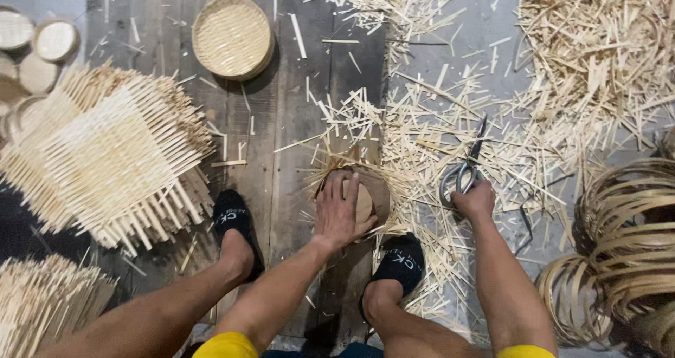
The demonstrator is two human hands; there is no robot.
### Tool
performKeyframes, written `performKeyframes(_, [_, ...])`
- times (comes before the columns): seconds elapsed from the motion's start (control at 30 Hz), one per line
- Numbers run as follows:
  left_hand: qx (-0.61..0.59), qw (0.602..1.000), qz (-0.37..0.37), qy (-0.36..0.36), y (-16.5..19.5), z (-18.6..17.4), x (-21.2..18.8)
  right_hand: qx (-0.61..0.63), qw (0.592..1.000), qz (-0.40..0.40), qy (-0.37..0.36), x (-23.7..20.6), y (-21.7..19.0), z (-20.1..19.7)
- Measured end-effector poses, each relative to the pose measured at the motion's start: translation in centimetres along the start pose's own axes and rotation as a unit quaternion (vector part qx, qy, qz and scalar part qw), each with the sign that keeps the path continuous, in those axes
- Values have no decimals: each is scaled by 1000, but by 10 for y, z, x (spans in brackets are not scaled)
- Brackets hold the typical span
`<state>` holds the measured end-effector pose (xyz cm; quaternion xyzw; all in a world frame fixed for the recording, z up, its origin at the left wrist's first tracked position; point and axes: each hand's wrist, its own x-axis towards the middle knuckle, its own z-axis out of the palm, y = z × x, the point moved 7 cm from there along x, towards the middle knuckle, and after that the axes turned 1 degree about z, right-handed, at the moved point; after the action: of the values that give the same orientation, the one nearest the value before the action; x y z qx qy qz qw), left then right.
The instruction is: The person sits on the floor and repeatedly trims the protruding bamboo strips from the rim of a small round basket using shears. After each trim, the person places the finished basket aside and picks up a new one to repeat the process.
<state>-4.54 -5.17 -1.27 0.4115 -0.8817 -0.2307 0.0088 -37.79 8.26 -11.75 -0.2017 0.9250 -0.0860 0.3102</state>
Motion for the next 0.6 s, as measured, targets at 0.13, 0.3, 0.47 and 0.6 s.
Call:
performKeyframes(0.13, [19, 994, 88, 57, 5, -30, 11, 111, 993, -23, -19, -7, 12, -3])
performKeyframes(0.3, [-55, 982, 143, 108, -5, -39, 15, 330, 936, 25, -119, -61, 48, 19])
performKeyframes(0.47, [-2, 998, 52, 45, -21, -28, 27, 79, 995, 2, -53, -117, 51, 16])
performKeyframes(0.6, [-48, 987, 89, 128, -11, -49, 26, 44, 996, -79, -3, -124, 40, 13])
